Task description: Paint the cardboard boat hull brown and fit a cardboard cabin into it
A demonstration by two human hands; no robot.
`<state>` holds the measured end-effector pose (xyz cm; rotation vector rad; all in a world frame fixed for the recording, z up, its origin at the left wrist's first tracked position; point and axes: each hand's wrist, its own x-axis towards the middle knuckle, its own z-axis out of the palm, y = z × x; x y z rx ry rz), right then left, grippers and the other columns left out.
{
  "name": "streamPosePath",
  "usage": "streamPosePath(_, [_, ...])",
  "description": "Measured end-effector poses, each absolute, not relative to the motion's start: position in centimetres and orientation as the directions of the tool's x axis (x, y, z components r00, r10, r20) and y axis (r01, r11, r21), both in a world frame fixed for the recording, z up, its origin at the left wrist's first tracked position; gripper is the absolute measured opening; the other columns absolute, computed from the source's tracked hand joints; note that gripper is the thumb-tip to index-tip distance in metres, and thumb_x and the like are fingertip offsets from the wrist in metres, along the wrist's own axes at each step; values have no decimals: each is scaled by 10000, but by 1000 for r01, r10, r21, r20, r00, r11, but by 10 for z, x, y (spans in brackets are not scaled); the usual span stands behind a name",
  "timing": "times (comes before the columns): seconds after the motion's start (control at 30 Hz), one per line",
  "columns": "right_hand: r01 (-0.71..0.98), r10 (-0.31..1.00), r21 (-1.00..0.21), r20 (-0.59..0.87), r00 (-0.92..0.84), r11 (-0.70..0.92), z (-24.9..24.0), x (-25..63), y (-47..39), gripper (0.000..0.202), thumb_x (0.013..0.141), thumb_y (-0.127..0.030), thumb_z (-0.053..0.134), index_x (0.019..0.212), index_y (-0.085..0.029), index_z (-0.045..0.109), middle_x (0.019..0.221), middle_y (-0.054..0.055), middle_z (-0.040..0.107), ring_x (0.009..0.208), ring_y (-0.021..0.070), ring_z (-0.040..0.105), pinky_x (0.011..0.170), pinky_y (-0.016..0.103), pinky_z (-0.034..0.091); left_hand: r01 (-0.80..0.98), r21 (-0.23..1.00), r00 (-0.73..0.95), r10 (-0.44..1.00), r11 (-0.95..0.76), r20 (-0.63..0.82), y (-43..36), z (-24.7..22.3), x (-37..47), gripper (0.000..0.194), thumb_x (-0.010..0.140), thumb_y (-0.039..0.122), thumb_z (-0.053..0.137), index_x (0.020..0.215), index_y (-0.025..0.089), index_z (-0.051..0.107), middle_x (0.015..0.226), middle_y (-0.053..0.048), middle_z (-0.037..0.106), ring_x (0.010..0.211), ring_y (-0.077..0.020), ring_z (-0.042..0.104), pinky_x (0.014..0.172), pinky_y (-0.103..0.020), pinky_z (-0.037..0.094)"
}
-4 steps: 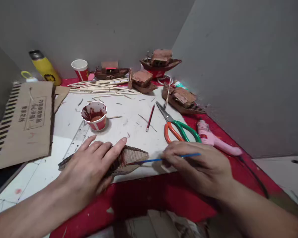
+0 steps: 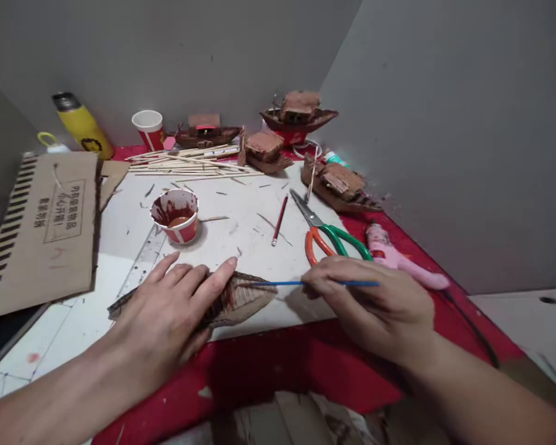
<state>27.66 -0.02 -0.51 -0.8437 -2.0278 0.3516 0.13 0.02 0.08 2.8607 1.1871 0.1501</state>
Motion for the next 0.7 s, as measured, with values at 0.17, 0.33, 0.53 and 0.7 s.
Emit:
streamPosePath(0.17, [393,680,-556,619,-393,733,-3,275,-3,201,882,-66,572,983,-232,625,705,8,687,607,145,663,555,250,544,708,104,693,716,-699,90,-2,-1,0,827,781,197,594,1509,195,203,1167,-96,643,1034,-284,600,1050,-506,345])
streamPosePath(0.33, [399,677,-554,668,-310,730,-5,278,-2,241,850,-53,602,999,-237,648,749,15,710,621,155,671,567,275,554,708,159,690,722,-688,48,2,-3,-4,830,798,194,585,1523,211,182,1188,-99,643,1066,-283,598,1060,-513,336])
streamPosePath(0.53, [341,691,-609,689,-219,716,-2,284,-7,322,813,-13,611,1024,-246,683,754,14,710,627,164,666,546,298,567,715,211,682,732,-667,5,13,0,-16,824,779,212,615,1511,203,236,1416,-148,528,1288,-312,489,1126,-547,240])
streamPosePath(0.7, [352,666,-610,744,-51,709,-3,285,-9,331,798,5,632,1006,-237,721,737,12,709,600,146,643,540,299,555,657,216,691,691,-723,212,-11,3,2,436,828,199,581,1260,167,532,1298,-115,632,1169,-282,569,1070,-487,317])
